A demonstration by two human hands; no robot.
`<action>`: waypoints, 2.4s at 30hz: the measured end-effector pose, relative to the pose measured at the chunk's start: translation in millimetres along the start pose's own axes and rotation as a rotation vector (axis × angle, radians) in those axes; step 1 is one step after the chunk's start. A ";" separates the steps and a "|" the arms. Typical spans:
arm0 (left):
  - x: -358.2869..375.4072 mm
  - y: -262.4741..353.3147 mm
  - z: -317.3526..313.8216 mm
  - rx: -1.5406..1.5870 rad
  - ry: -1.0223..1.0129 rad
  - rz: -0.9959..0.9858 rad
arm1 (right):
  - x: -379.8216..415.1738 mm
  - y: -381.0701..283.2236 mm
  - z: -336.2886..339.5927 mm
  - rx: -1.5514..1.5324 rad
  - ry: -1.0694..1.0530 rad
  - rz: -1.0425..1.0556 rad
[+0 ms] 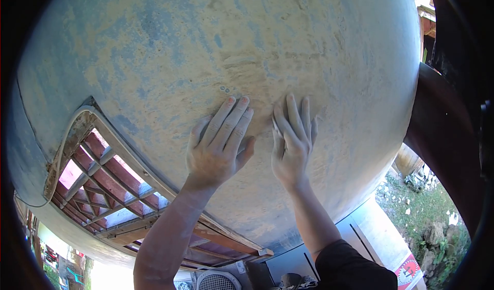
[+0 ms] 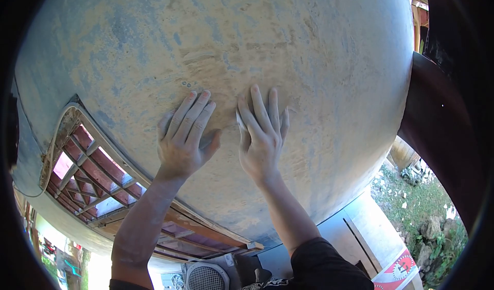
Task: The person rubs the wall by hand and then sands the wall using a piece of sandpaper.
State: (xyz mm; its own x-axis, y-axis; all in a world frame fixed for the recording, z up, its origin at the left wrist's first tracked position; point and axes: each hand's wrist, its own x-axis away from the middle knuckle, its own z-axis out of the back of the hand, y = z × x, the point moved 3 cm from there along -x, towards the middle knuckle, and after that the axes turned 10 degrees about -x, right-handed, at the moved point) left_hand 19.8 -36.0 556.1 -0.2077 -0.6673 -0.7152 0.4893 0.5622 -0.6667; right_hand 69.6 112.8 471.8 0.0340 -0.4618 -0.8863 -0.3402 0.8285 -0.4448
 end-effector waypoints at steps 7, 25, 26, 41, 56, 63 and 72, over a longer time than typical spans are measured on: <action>0.6 -2.0 -0.5 0.015 -0.004 -0.005 | -1.7 4.8 -4.6 -0.020 -0.016 0.051; -28.5 -47.3 3.0 -0.058 0.013 -0.045 | 1.4 -6.0 -11.0 0.049 0.055 0.077; -28.5 -48.1 2.1 -0.063 0.023 -0.046 | 18.3 -5.0 -11.3 0.038 0.043 0.071; -23.9 -44.6 8.0 -0.084 0.008 -0.063 | 29.2 6.6 -15.1 -0.024 0.142 0.112; -24.9 -43.0 10.2 -0.089 0.030 -0.063 | 19.1 5.0 -13.3 -0.063 0.124 0.127; -23.9 -45.2 10.2 -0.073 0.031 -0.070 | -2.0 -20.0 -14.1 0.009 0.184 0.051; -22.5 -44.9 11.7 -0.094 0.021 -0.048 | -23.6 -11.0 -13.8 -0.032 0.182 0.090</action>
State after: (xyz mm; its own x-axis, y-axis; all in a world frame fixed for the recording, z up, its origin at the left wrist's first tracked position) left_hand 12.5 -52.0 604.6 -0.2472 -0.6848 -0.6855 0.3966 0.5739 -0.7165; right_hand 59.6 110.2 499.4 -0.1672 -0.4385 -0.8831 -0.3642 0.8598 -0.3579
